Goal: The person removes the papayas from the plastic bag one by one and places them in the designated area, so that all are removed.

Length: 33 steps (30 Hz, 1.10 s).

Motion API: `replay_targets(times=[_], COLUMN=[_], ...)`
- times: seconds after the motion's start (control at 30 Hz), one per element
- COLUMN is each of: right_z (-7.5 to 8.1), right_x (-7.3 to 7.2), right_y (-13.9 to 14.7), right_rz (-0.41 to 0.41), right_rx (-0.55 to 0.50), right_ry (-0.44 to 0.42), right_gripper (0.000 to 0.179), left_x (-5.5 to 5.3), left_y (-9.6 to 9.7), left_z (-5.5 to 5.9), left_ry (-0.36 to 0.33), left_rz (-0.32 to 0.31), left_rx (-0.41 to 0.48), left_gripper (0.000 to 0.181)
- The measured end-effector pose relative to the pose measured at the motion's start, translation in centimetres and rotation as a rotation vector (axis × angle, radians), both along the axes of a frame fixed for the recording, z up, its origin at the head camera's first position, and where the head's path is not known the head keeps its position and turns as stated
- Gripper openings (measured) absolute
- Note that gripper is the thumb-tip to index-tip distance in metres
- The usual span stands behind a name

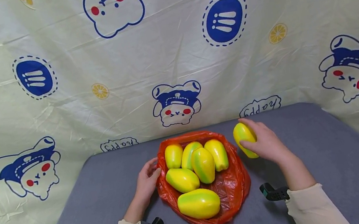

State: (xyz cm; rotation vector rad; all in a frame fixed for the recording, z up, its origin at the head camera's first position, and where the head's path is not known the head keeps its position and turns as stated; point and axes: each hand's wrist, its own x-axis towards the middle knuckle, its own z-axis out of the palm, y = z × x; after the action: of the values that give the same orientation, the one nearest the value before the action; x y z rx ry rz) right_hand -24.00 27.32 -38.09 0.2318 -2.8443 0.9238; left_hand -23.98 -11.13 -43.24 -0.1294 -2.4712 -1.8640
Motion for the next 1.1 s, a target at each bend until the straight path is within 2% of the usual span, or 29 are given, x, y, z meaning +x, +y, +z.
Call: replay_targets(times=[0.17, 0.4, 0.53, 0.67, 0.73, 0.8, 0.9, 0.97, 1.1], right_z=[-0.3, -1.1, -1.3, -1.6, -1.8, -1.9, -2.2, -2.5, -2.9], right_x=[-0.2, -0.5, -0.6, -0.6, -0.7, -0.8, -1.0, -1.0, -1.1], right_y=[0.3, 0.7, 0.8, 0.9, 1.0, 1.1, 1.4, 1.6, 1.9], right_rz=[-0.006, -0.030, -0.054, -0.071, -0.081, -0.089, -0.096, -0.095, -0.094], right_rx=[-0.004, -0.019, -0.026, -0.036, -0.038, -0.040, -0.039, -0.035, -0.024], right_ry=[-0.013, -0.014, -0.011, -0.011, -0.012, -0.008, -0.010, -0.009, -0.004], right_gripper=[0.075, 0.076, 0.075, 0.076, 0.076, 0.076, 0.076, 0.076, 0.075], left_x=[0.0, -2.0, -2.6, -2.8, -2.1, -2.1, -2.2, -2.9, -2.5], left_y=[0.1, -0.3, -0.5, -0.6, -0.4, -0.3, -0.3, -0.5, -0.5], left_z=[0.0, -2.8, -3.9, -4.1, -3.0, -3.0, -3.1, -4.1, -3.7], left_ry=[-0.010, -0.019, -0.012, 0.009, 0.011, 0.013, 0.006, 0.006, 0.001], left_rz=[0.006, 0.015, 0.020, 0.022, 0.020, 0.024, 0.029, 0.035, 0.025], left_rx=[0.001, 0.009, 0.011, 0.002, -0.001, -0.007, -0.011, -0.018, -0.013], left_gripper=[0.042, 0.043, 0.042, 0.040, 0.040, 0.040, 0.041, 0.042, 0.041])
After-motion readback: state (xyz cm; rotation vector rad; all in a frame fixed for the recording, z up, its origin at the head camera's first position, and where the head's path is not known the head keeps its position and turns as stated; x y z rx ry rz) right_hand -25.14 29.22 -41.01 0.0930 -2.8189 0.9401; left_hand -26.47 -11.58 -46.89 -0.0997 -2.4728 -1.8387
